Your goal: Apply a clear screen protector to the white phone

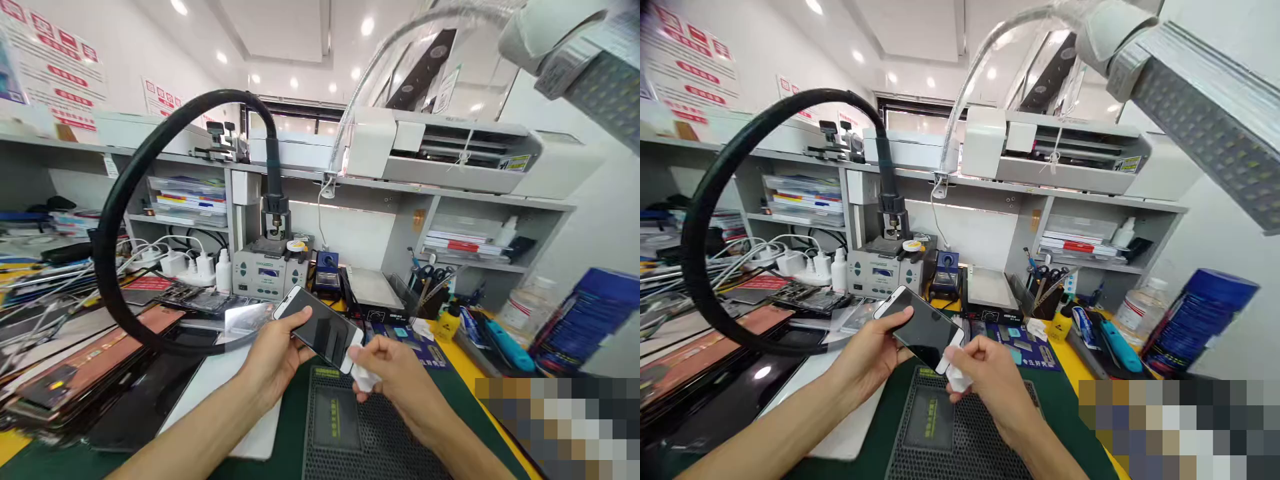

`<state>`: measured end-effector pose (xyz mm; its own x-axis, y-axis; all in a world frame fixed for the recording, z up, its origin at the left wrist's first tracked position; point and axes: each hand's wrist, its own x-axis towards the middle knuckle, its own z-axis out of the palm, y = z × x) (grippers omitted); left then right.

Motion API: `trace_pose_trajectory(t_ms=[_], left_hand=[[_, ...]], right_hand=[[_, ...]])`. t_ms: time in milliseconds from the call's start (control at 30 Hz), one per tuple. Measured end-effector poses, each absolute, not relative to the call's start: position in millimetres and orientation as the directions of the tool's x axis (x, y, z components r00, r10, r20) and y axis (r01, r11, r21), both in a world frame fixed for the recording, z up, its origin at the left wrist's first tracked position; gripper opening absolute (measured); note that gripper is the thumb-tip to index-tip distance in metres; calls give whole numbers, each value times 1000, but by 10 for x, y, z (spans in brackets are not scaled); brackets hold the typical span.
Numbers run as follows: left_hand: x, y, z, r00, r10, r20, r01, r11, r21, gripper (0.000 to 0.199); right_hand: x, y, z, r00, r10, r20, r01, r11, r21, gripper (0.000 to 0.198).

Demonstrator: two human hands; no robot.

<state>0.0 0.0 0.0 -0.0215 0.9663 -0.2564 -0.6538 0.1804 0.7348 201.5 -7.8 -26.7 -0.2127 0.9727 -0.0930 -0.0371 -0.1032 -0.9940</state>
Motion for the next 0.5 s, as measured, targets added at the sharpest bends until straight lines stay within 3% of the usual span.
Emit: trace_pose_trajectory(t_ms=[167, 367, 500], left_hand=[[64, -18, -31, -19, 966, -260, -656, 184, 732, 13], [46, -28, 11, -59, 969, -240, -675, 139, 724, 9], [33, -34, 20, -83, 961, -264, -705, 130, 697, 8]], right_hand=[[2067, -58, -165, -166, 983, -72, -22, -77, -997, 47], [1985, -107, -210, -333, 935, -121, -1, -129, -992, 47], [1965, -105, -236, -281, 960, -18, 70, 1, -998, 46]])
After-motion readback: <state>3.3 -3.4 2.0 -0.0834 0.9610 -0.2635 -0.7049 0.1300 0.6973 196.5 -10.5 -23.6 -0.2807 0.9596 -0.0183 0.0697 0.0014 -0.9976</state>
